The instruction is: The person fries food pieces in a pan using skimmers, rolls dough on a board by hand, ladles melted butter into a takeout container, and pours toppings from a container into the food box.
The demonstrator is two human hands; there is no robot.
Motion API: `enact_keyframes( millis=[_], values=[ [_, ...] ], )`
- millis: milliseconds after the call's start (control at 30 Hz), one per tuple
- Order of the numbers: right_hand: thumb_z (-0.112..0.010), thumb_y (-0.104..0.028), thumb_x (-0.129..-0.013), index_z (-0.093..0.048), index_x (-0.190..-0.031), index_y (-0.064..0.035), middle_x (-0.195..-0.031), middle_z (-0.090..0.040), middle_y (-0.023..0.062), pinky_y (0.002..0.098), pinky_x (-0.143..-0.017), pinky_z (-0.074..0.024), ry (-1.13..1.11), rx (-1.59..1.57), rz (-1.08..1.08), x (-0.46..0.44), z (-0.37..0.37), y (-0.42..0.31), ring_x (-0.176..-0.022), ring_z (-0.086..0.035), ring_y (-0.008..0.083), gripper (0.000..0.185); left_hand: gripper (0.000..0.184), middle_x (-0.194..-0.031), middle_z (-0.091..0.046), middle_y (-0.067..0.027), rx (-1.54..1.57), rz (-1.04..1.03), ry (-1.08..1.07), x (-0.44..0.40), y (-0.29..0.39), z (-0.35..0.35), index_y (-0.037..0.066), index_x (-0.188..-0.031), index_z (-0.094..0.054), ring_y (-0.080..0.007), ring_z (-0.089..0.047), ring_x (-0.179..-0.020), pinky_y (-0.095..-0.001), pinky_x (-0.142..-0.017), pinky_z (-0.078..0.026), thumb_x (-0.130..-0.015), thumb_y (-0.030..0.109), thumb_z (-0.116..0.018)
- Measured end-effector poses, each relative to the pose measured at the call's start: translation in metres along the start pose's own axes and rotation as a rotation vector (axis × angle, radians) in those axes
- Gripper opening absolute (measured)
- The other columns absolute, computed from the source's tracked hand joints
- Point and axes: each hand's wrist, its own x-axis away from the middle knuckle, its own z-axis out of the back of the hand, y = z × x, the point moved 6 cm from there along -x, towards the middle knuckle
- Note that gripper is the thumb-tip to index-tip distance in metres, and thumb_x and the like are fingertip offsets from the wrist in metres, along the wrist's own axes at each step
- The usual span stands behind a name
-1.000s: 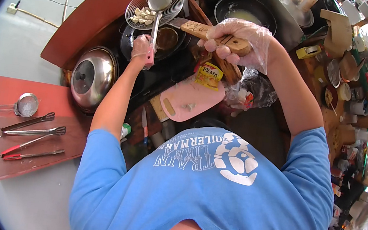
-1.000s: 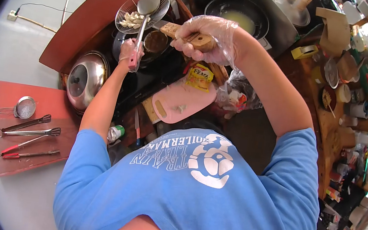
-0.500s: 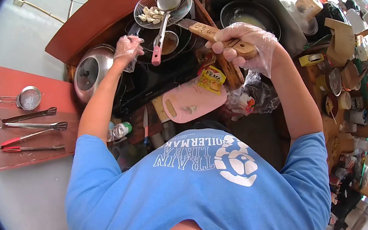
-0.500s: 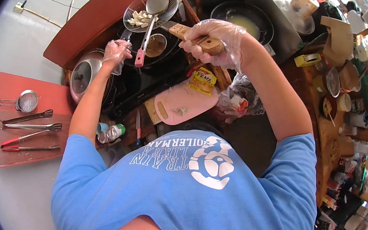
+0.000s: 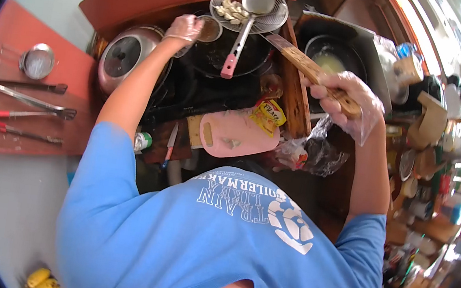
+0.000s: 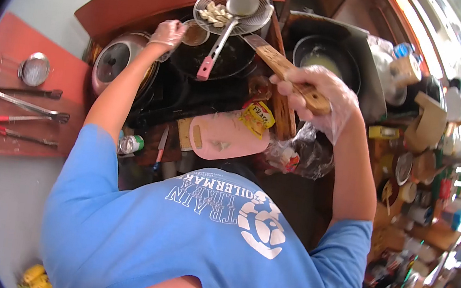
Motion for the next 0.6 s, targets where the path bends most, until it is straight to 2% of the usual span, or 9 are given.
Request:
enact_keyframes(
  millis=[33,67,100,200,300,333,400,500,600],
  values=[
    [-0.063,-0.015,-0.091,-0.063,-0.108,0.0099,-0.077,-0.067,0.0068,0.0194,-0.033,-0.0435,0.016,-0.002,0.004,0.001,-0.001,-0.001,-0.046,-0.056,0.0080,0.030,0.043,-0.107,-0.068,-0.0269,0.013,0.024,-0.087,0.003,0.010,-0.003,-0.001,-0.101,-0.068,-0.0443,-0.064,-0.103,-0.0509,-0.091,-0.051,-0.096,0.039,-0.052],
    [-0.061,-0.014,-0.092,-0.060,-0.110,0.0114,-0.077,-0.066,0.0069,0.0187,-0.032,-0.0436,0.003,-0.027,-0.012,0.003,-0.005,-0.002,-0.046,-0.055,0.0075,0.031,0.040,-0.095,-0.070,-0.0236,0.021,-0.077,-0.052,0.007,0.015,-0.009,0.001,-0.098,-0.068,-0.0417,-0.067,-0.093,-0.0498,-0.083,-0.054,-0.098,0.040,-0.057],
    [-0.061,-0.014,-0.092,-0.060,-0.110,0.0114,-0.077,-0.066,0.0069,0.0187,-0.032,-0.0436,-0.003,-0.002,-0.024,0.002,-0.005,-0.003,-0.046,-0.055,0.0075,0.031,0.040,-0.095,-0.070,-0.0236,0.029,-0.052,-0.039,0.011,0.021,-0.009,0.001,-0.098,-0.068,-0.0417,-0.067,-0.093,-0.0498,-0.083,-0.054,-0.098,0.040,-0.057],
    [-0.049,-0.015,-0.099,-0.046,-0.122,0.0146,-0.079,-0.056,0.0093,0.0230,-0.033,-0.0506,-0.127,-0.128,-0.068,-0.003,-0.004,0.000,-0.047,-0.056,0.0098,0.037,0.040,-0.104,-0.069,-0.0224,-0.110,-0.113,-0.251,0.024,0.045,-0.031,0.003,-0.108,-0.067,-0.0392,-0.067,-0.099,-0.0482,-0.085,-0.055,-0.102,0.038,-0.049],
    [-0.048,-0.014,-0.100,-0.046,-0.122,0.0147,-0.080,-0.055,0.0101,0.0237,-0.033,-0.0512,-0.159,-0.169,-0.096,-0.005,-0.003,0.001,-0.048,-0.057,0.0112,0.037,0.038,-0.102,-0.067,-0.0225,-0.185,-0.210,-0.342,0.031,0.052,-0.062,0.004,-0.112,-0.067,-0.0384,-0.067,-0.098,-0.0471,-0.083,-0.056,-0.101,0.036,-0.050],
    [-0.056,-0.014,-0.095,-0.053,-0.119,0.0128,-0.080,-0.058,0.0063,0.0187,-0.032,-0.0425,-0.110,-0.085,-0.067,-0.003,-0.005,-0.001,-0.047,-0.050,0.0060,0.036,0.038,-0.101,-0.067,-0.0221,-0.203,-0.346,-0.298,0.033,0.054,-0.080,0.002,-0.105,-0.066,-0.0383,-0.067,-0.097,-0.0469,-0.083,-0.056,-0.102,0.035,-0.049],
    [-0.057,-0.014,-0.095,-0.053,-0.118,0.0129,-0.080,-0.058,0.0064,0.0188,-0.032,-0.0425,-0.100,-0.081,-0.067,-0.007,-0.003,0.000,-0.047,-0.050,0.0063,0.036,0.037,-0.096,-0.065,-0.0198,-0.253,-0.558,-0.234,0.040,0.075,-0.080,0.001,-0.098,-0.067,-0.0373,-0.068,-0.094,-0.0467,-0.079,-0.057,-0.104,0.032,-0.046],
    [-0.057,-0.013,-0.095,-0.054,-0.118,0.0127,-0.079,-0.059,0.0066,0.0189,-0.032,-0.0423,-0.079,-0.079,-0.048,-0.011,-0.001,0.001,-0.047,-0.051,0.0070,0.035,0.032,-0.092,-0.067,-0.0237,0.103,-0.186,-0.247,0.041,0.079,-0.081,0.004,-0.097,-0.067,-0.0436,-0.067,-0.091,-0.0516,-0.079,-0.054,-0.100,0.032,-0.052],
    [-0.059,-0.013,-0.094,-0.056,-0.116,0.0109,-0.078,-0.062,0.0057,0.0186,-0.033,-0.0427,-0.080,-0.065,-0.074,-0.015,-0.001,0.004,-0.048,-0.054,0.0069,0.033,0.024,-0.087,-0.069,-0.0240,0.254,-0.217,-0.143,0.044,0.077,-0.086,0.004,-0.098,-0.064,-0.0445,-0.066,-0.086,-0.0510,-0.074,-0.053,-0.096,0.027,-0.060]
  ],
)
